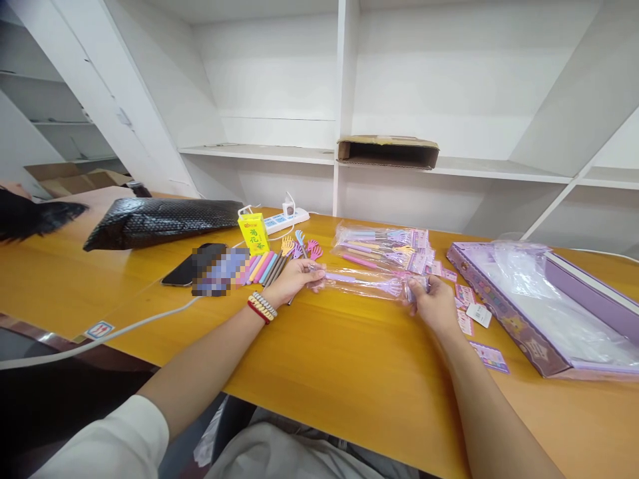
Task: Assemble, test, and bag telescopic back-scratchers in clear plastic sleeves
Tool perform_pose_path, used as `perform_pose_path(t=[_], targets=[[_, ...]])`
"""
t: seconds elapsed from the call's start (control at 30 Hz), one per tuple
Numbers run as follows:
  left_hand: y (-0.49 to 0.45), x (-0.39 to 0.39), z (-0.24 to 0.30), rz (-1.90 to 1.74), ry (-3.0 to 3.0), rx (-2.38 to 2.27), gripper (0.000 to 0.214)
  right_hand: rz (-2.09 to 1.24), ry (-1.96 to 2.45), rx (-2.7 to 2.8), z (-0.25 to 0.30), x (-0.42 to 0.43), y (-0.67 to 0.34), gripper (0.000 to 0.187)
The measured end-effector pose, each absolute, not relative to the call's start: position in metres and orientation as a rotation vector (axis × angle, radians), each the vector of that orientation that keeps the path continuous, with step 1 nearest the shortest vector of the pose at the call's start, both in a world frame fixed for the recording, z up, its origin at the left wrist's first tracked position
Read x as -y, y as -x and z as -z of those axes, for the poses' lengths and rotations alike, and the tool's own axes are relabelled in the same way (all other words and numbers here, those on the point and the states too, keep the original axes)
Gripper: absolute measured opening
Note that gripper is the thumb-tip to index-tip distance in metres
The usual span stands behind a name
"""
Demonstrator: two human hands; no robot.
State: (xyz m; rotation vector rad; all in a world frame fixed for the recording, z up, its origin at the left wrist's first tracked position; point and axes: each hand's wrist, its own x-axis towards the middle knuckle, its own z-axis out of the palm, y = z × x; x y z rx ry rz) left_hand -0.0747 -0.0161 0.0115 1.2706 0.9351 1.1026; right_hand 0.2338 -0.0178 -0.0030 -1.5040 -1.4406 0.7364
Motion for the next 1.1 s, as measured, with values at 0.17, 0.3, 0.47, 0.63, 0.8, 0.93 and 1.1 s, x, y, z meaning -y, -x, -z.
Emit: perform_pose_path(t=[0.17, 0.3, 0.47, 0.63, 0.8, 0.93, 1.1], targets=[[0.077, 0.015, -0.009, -1.1, -1.286, -0.945, 0.039, -0.776, 1.477, 1.422, 0.004, 0.018, -0.234, 0.031], [0.076, 0.017, -0.011, -1.113, -1.272, -0.953, 0.04, -0.756, 1.436, 1.428, 0.002, 0.02, -0.233, 0.032], [0.074, 0.02, -0.016, -1.13, -1.24, -0.959, 0.042, -0.838, 1.335, 1.373, 0.005, 0.019, -0.233, 0.032], [0.072, 0.021, -0.017, -1.144, -1.247, -0.968, 0.042, -0.906, 1.27, 1.284, 0.009, 0.017, -0.233, 0.033], [0.074, 0.018, -0.014, -1.128, -1.262, -0.969, 0.042, -0.937, 1.306, 1.291, 0.011, 0.016, -0.231, 0.036], [0.076, 0.016, -0.012, -1.15, -1.246, -0.951, 0.04, -0.888, 1.323, 1.36, 0.014, 0.016, -0.23, 0.038], [0.078, 0.015, -0.014, -1.169, -1.241, -0.988, 0.038, -0.914, 1.275, 1.405, 0.012, 0.019, -0.225, 0.04]])
